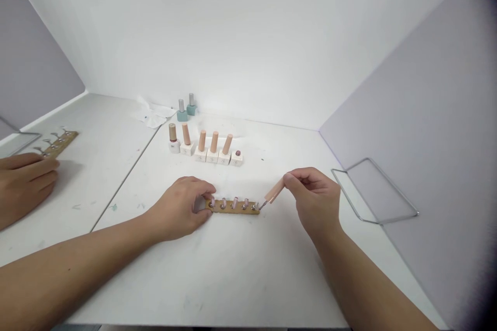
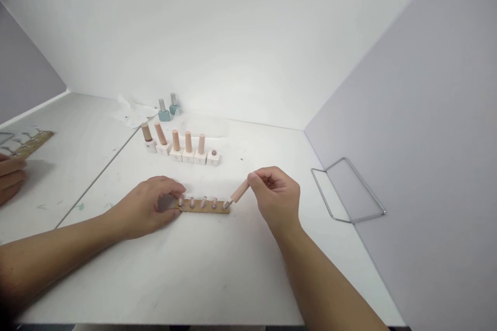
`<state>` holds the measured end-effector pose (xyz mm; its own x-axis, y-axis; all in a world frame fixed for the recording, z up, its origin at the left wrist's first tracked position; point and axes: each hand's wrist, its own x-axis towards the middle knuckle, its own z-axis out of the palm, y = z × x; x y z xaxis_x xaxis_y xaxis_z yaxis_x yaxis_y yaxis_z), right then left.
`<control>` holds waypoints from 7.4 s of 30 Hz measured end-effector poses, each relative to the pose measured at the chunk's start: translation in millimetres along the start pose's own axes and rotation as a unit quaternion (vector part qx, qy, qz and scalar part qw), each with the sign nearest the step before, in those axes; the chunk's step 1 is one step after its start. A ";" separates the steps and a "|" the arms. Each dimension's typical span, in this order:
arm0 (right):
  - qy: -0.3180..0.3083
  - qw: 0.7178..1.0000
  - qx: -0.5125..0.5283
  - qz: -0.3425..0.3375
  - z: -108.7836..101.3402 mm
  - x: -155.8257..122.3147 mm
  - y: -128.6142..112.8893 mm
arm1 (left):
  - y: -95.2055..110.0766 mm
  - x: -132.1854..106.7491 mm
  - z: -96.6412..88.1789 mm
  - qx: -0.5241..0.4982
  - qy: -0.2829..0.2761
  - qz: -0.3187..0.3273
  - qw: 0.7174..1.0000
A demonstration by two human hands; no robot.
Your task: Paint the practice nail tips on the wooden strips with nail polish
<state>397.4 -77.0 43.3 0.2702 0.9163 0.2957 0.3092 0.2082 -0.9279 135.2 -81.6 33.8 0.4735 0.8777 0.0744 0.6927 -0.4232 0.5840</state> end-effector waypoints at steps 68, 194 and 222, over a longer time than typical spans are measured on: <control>-0.001 0.995 -0.096 -0.017 13.0 2.5 -10.7 | 4.7 -0.9 -2.7 0.012 -0.013 -0.018 1.000; 0.001 0.999 -0.042 0.025 6.1 6.7 -11.3 | -3.8 -0.5 1.5 0.045 0.016 -0.042 0.998; -0.020 0.998 -0.062 0.021 8.3 5.2 -9.0 | -3.4 -0.5 1.4 0.045 0.011 -0.050 0.998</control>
<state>388.4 -71.3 51.3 0.2491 0.9369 0.2453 0.4092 0.1278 -0.9035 133.3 -80.9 30.6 0.3882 0.9208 0.0377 0.7822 -0.3508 0.5149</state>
